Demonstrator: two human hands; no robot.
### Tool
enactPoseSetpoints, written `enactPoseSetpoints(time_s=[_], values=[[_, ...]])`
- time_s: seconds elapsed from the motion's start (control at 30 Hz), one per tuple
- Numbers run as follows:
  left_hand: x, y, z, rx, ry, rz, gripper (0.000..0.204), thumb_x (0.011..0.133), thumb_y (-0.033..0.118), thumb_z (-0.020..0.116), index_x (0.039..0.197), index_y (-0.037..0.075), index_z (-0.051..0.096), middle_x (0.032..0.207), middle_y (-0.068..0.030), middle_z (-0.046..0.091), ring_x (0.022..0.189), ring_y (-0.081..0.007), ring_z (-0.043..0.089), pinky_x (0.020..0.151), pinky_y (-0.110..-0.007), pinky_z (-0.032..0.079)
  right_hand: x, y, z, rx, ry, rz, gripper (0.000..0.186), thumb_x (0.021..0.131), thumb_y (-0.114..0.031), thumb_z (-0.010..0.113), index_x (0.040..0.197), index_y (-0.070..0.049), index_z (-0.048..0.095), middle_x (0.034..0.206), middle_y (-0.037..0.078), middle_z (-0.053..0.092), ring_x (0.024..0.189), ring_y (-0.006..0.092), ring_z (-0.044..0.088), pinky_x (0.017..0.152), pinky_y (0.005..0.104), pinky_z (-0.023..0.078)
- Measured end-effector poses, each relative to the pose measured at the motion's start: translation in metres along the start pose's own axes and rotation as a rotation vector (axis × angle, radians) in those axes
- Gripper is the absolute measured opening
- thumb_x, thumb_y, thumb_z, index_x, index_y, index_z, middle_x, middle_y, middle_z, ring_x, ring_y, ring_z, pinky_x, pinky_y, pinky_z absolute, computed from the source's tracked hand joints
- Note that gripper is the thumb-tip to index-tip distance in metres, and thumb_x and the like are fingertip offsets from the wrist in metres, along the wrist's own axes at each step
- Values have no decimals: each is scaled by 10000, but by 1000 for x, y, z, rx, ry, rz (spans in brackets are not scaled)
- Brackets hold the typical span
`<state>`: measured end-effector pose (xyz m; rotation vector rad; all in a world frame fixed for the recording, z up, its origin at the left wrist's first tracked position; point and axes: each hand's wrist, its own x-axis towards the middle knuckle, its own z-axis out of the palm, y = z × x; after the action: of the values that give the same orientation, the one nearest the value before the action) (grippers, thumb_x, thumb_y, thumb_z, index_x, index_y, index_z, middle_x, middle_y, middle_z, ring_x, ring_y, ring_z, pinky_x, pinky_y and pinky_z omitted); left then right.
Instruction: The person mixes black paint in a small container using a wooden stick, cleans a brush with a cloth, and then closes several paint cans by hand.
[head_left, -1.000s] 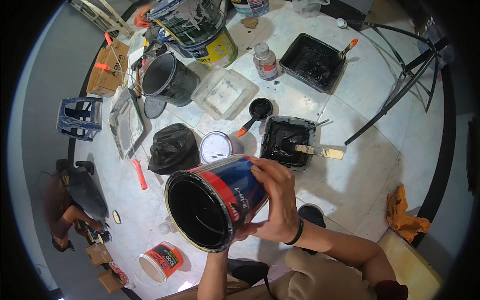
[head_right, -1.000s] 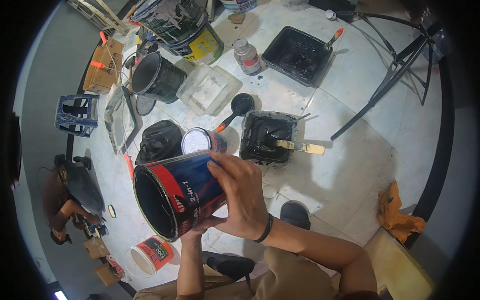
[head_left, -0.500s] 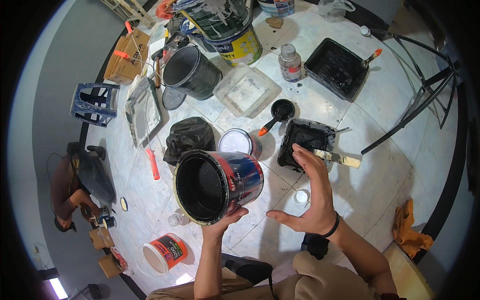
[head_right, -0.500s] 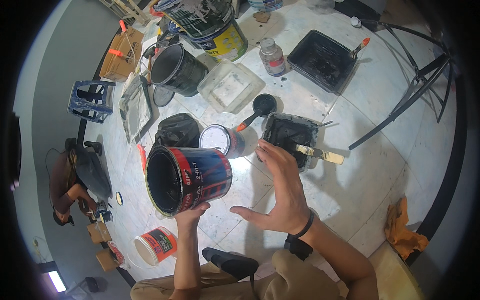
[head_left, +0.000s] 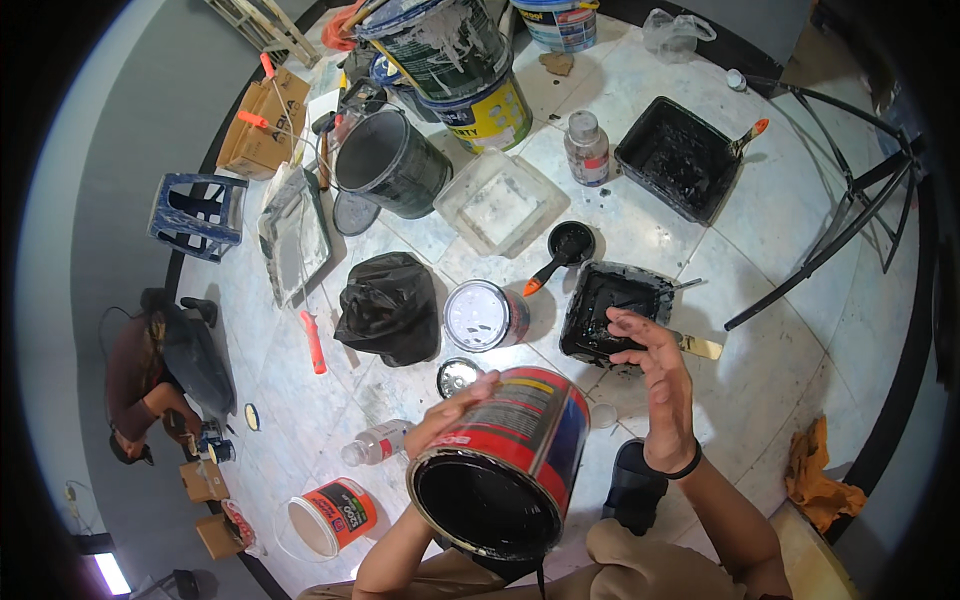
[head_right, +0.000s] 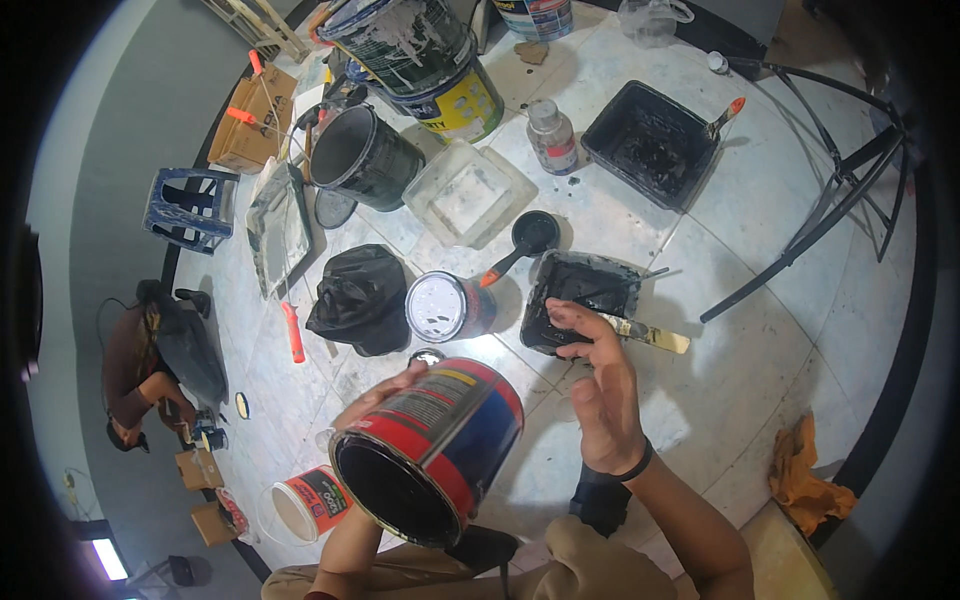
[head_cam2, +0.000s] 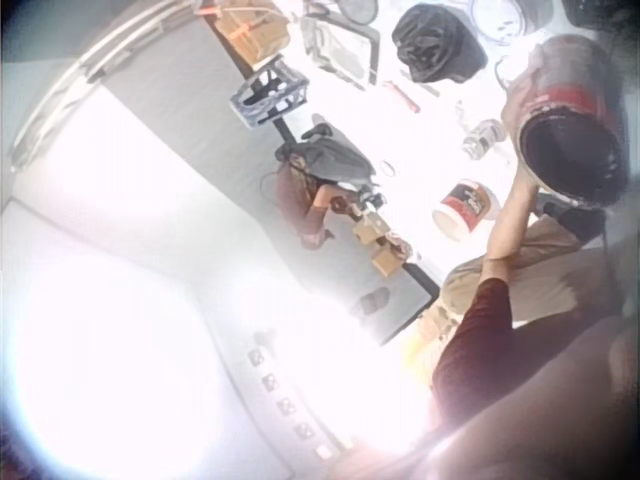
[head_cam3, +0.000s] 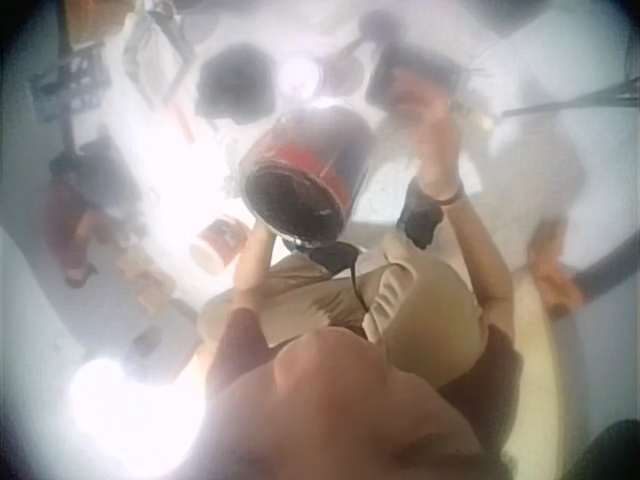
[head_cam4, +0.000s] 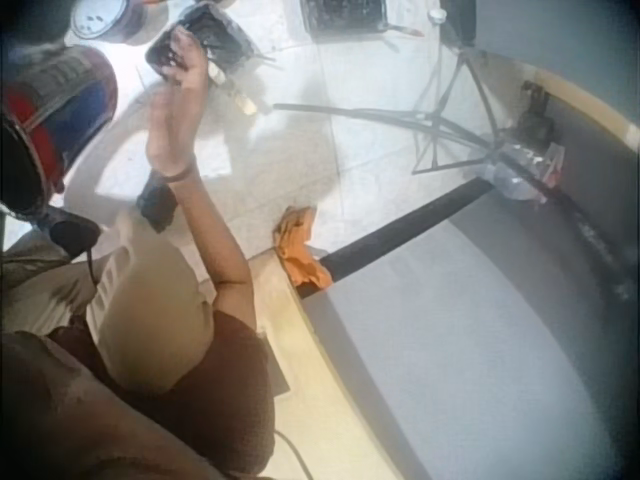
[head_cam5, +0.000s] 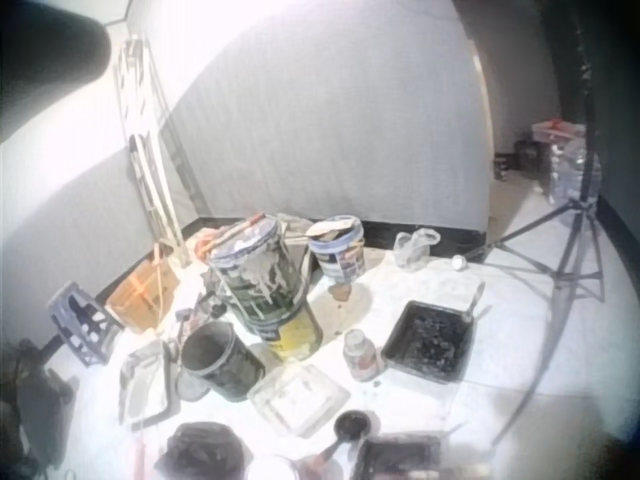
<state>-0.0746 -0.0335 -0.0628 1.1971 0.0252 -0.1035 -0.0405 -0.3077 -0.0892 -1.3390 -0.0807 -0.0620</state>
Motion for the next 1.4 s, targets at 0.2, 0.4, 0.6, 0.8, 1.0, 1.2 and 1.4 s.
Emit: enactPoseSetpoints(time_s=[0.2, 0.4, 0.6, 0.8, 1.0, 1.2, 1.4], values=[[-10, -28, -6, 319, -37, -163, 731, 881, 142, 854, 1491, 46, 462, 1489, -268, 564, 1404, -402, 564, 1210, -523, 430, 4, 2, -16, -62, 78, -37, 777, 1076, -622, 419, 1477, 40, 486, 1509, 230, 546, 1321, 303, 566, 1021, 415, 482], [-13, -33, 2, 704, -71, 29, 1162, 630, 324, 1038, 1534, -5, 387, 1536, -242, 495, 1421, -347, 536, 1208, -448, 416, 13, -2, -55, -538, 101, -129, 568, 1019, -351, 651, 1428, 26, 538, 1433, 231, 594, 1303, 329, 585, 1033, 421, 472], [9, -44, 21, 893, 43, 286, 1236, 548, 336, 1069, 1530, 9, 393, 1503, -171, 503, 1401, -291, 526, 1207, -426, 393, 18, 15, -106, -1381, -60, -70, 514, 841, -240, 853, 1248, -48, 603, 1153, 140, 674, 1137, 364, 620, 977, 470, 447], [25, -60, 25, 946, 113, 334, 1145, 567, 287, 1058, 1482, 6, 429, 1426, -152, 552, 1329, -266, 583, 1160, -399, 441, 11, 31, -111, -1255, -187, 159, 459, 858, -168, 826, 1223, -64, 569, 1159, 155, 676, 1095, 362, 653, 941, 479, 486], [31, -70, 30, 992, 175, 372, 1120, 578, 221, 1053, 1486, 2, 435, 1426, -153, 555, 1318, -270, 593, 1152, -388, 456, 8, 40, -109, -1231, -196, 247, 372, 885, -89, 766, 1207, -64, 582, 1045, 150, 697, 1041, 363, 660, 898, 479, 508], [38, -81, 27, 1100, 199, 452, 1133, 579, 203, 1043, 1507, -2, 425, 1462, -165, 533, 1373, -309, 548, 1185, -416, 423, 7, 24, -103, -1308, -150, 97, 248, 831, -46, 725, 1065, -65, 647, 940, 127, 697, 970, 342, 647, 872, 471, 505], [44, -87, 30, 1149, 228, 487, 1103, 590, 229, 1035, 1497, -5, 453, 1466, -186, 543, 1382, -348, 538, 1196, -448, 403, 7, 12, -104, -1321, -135, 55, 268, 793, -56, 729, 1050, -84, 656, 881, 105, 683, 912, 325, 634, 824, 460, 495]])
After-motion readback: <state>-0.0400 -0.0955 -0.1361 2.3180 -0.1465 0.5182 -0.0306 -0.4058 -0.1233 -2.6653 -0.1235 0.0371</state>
